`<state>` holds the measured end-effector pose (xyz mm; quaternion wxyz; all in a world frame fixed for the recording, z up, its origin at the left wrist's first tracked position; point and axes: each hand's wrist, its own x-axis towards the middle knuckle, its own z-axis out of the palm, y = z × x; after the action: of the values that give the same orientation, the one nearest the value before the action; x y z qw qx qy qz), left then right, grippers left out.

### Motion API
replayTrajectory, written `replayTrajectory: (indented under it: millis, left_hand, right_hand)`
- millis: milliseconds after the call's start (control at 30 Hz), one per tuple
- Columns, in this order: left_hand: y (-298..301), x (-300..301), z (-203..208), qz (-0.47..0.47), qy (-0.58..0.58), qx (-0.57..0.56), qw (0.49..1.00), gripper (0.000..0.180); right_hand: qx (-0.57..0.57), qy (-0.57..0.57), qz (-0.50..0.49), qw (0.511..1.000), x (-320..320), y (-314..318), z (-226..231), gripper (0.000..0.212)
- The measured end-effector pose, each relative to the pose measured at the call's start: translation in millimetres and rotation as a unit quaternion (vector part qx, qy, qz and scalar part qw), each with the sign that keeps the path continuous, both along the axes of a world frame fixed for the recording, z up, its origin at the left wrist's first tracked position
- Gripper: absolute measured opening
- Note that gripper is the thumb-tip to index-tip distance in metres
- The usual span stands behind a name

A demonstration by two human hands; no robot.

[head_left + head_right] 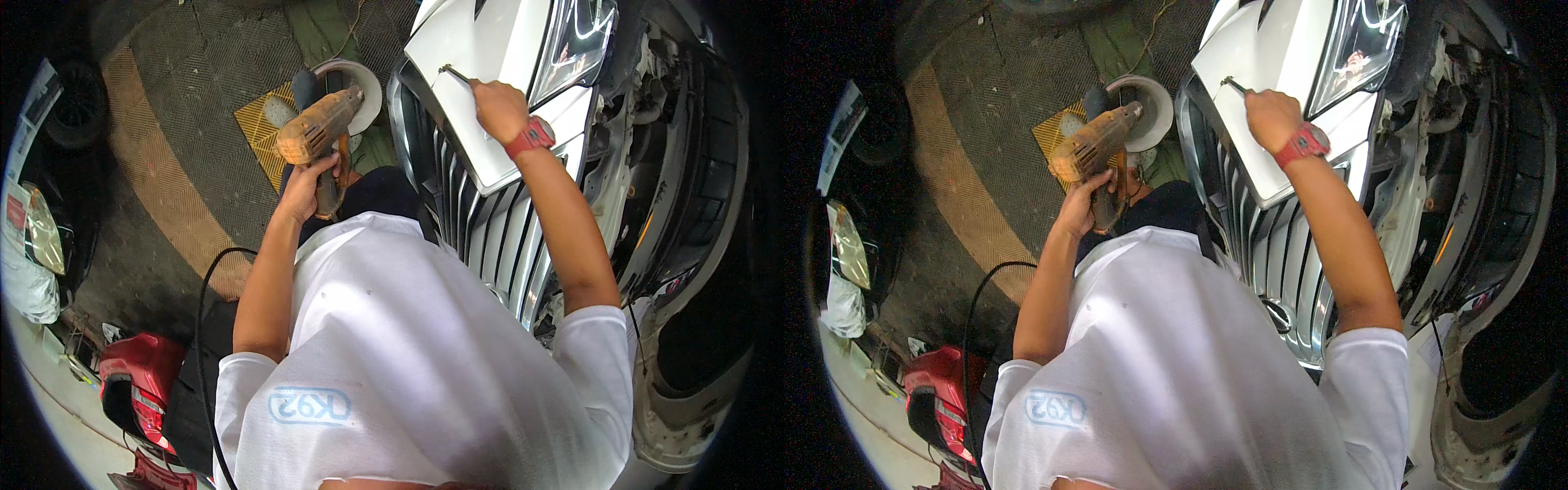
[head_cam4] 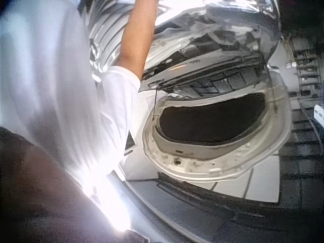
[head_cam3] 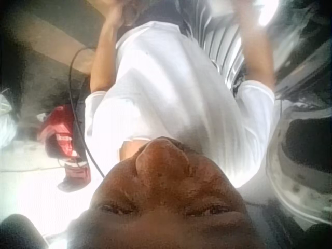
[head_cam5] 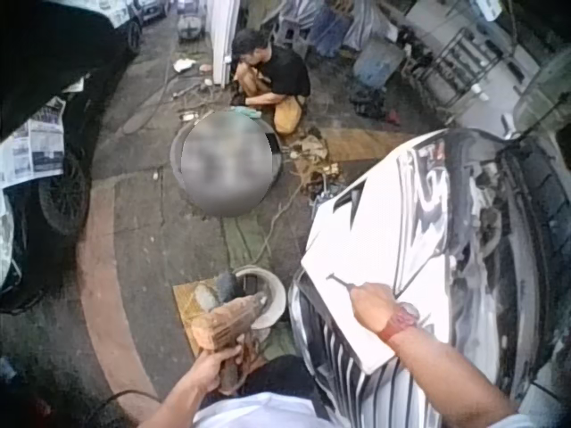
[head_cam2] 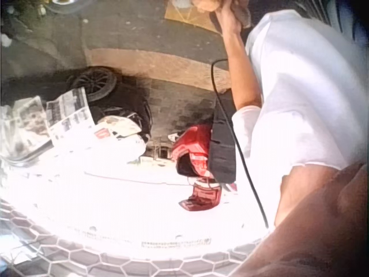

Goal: The person wipes the front bumper of a white car with a cloth. They then sit on the floor and use a power drill with a screwdriver attachment to work on the bumper area.

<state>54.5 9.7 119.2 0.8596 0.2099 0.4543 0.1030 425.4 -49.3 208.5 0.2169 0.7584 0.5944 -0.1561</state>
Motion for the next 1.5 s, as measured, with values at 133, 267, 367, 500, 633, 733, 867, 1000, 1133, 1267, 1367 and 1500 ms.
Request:
replayTrajectory:
  millis: [133, 267, 367, 500, 633, 733, 867, 1000, 1133, 1267, 1367, 1500]
  left_hand:
    - [1.2, 0.3, 4.0, -0.010, -0.001, -0.003, 1.000, 0.019]
    - [0.7, 1.8, 5.8, -0.007, 0.006, 0.000, 1.000, 0.020]
    - [1.4, 3.4, 6.4, -0.005, 0.016, -0.006, 1.000, 0.020]
    - [2.3, -2.6, -5.2, -0.018, -0.005, -0.010, 1.000, 0.029]
    - [7.0, 3.2, 5.3, -0.006, -0.006, -0.009, 1.000, 0.024]
    - [9.6, 5.4, 7.9, 0.001, -0.012, -0.002, 1.000, 0.024]
    - [12.0, 4.2, 3.8, -0.012, -0.007, -0.009, 1.000, 0.024]
    - [12.1, 6.5, -0.4, -0.008, -0.002, -0.011, 1.000, 0.026]
    - [14.8, 7.8, 7.8, -0.017, 0.001, -0.011, 1.000, 0.022]
    - [16.5, 12.0, 7.8, -0.023, 0.013, -0.025, 0.999, 0.022]
    - [17.3, 10.1, -1.9, -0.029, -0.007, -0.003, 1.000, 0.027]
    - [19.3, 13.9, -0.9, -0.034, -0.006, -0.004, 0.999, 0.025]
  right_hand:
    - [-0.016, 0.003, 0.009, 1.000, -2.4, 8.0, -3.3, 0.022]
    - [-0.028, -0.004, 0.017, 0.999, -1.9, 4.8, 2.5, 0.022]
    - [-0.017, 0.002, 0.006, 1.000, -7.2, 10.1, -10.9, 0.022]
    - [-0.016, 0.013, 0.020, 1.000, -4.4, 3.2, -1.5, 0.023]
    - [-0.002, 0.008, 0.011, 1.000, -9.2, 3.8, -14.0, 0.023]
    - [-0.022, 0.012, 0.001, 1.000, -8.4, 4.0, -7.0, 0.022]
    - [-0.011, 0.023, -0.001, 1.000, -9.6, -0.1, -9.1, 0.023]
    - [-0.011, 0.015, -0.003, 1.000, -8.8, 1.9, -16.2, 0.022]
    - [-0.018, 0.028, -0.006, 0.999, -7.9, -3.3, 1.7, 0.022]
    - [0.004, 0.015, -0.026, 1.000, -5.7, 3.4, -10.8, 0.022]
    - [0.007, 0.011, -0.011, 1.000, -4.3, 3.0, 0.0, 0.021]
    - [0.009, 0.014, -0.009, 1.000, -4.3, 4.8, 4.6, 0.022]
